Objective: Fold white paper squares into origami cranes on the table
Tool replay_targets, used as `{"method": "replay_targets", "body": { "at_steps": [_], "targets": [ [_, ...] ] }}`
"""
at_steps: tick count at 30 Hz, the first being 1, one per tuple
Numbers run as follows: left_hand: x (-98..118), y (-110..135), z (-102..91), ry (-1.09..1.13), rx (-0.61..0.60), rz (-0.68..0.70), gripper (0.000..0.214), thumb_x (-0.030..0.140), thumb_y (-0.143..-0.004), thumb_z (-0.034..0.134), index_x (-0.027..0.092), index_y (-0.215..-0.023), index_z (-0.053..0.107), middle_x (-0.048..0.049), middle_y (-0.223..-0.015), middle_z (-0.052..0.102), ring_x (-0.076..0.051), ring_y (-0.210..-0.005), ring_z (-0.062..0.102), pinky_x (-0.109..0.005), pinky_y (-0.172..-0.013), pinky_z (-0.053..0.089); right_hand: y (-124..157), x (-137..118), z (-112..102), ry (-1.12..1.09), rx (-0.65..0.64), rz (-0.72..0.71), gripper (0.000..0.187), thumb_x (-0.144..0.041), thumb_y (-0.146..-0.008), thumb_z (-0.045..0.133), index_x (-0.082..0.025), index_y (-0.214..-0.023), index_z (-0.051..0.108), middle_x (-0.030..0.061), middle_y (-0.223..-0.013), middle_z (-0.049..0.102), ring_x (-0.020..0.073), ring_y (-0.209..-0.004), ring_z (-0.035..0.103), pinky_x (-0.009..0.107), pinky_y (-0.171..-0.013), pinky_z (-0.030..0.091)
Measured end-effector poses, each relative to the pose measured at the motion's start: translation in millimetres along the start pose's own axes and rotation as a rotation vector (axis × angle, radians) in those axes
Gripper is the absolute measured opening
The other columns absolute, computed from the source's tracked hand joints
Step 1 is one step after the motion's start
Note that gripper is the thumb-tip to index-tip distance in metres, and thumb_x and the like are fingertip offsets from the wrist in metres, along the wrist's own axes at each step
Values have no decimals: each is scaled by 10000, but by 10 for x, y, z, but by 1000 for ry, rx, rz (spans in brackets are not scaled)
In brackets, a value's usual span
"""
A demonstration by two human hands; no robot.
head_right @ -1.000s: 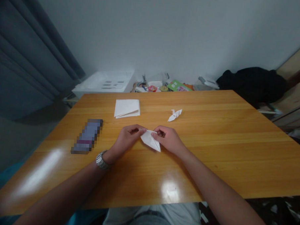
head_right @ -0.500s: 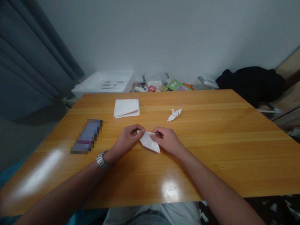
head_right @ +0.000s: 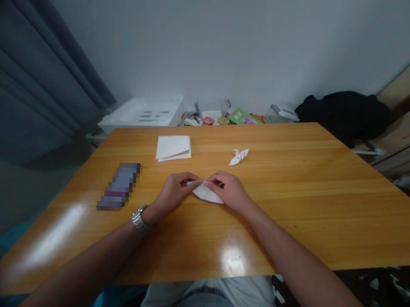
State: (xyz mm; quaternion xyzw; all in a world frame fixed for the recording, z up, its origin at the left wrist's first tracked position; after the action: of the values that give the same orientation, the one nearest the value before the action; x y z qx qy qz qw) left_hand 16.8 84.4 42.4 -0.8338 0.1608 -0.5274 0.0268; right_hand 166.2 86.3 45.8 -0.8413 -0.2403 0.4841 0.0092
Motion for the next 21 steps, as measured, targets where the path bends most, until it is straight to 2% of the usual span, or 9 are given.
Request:
{"method": "replay_targets", "body": {
  "at_steps": [4, 9, 14, 18, 21],
  "targets": [
    [-76, -19, -31, 64, 19, -47, 238, 395, -866, 704, 171, -872, 788, -57, -842, 781, -191, -748, 704, -260, -673, 534, -14, 12, -52, 30, 17, -5, 216, -361, -931, 609, -209, -854, 742, 56, -856, 721, 194, -779, 643, 308, -709, 478],
    [-108, -33, -62, 25, 20, -53, 254, 416, -859, 711, 177, -853, 796, -53, -820, 782, -187, -710, 694, -254, -619, 511, -26, 28, -82, 40, 32, -19, 211, -364, -925, 619, -209, -870, 751, 63, -869, 722, 200, -790, 644, 317, -720, 482],
    [-83, -15, -39, 23, 16, -18, 264, 414, -885, 683, 169, -877, 781, -53, -819, 775, -183, -720, 695, -244, -621, 513, -28, 17, -93, 52, 48, -29, 189, -347, -926, 628, -214, -890, 758, 66, -887, 723, 205, -824, 652, 321, -745, 485],
    [30, 8, 4, -80, -2, 70, 182, 335, -902, 659, 180, -889, 755, -41, -855, 762, -171, -770, 698, -246, -705, 532, -21, -23, -43, 74, 6, -42, 198, -344, -933, 623, -215, -879, 763, 59, -861, 714, 201, -805, 649, 317, -722, 473],
    [111, 27, 54, -158, -42, 124, 171, 342, -914, 650, 202, -932, 746, -39, -910, 758, -175, -822, 695, -256, -746, 525, -12, -53, 6, 72, -28, -54, 205, -351, -940, 619, -220, -880, 765, 54, -857, 710, 199, -802, 648, 317, -722, 469]
  ]
}}
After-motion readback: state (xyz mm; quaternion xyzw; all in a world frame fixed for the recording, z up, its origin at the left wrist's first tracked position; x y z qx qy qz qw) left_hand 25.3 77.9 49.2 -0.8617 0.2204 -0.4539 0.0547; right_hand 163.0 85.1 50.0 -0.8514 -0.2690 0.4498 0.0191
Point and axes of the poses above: each hand's wrist, its own y-axis away from the middle knuckle, its own z-axis out of the palm, x = y × z, the point moved 10 cm from there along -y, towards the middle knuckle
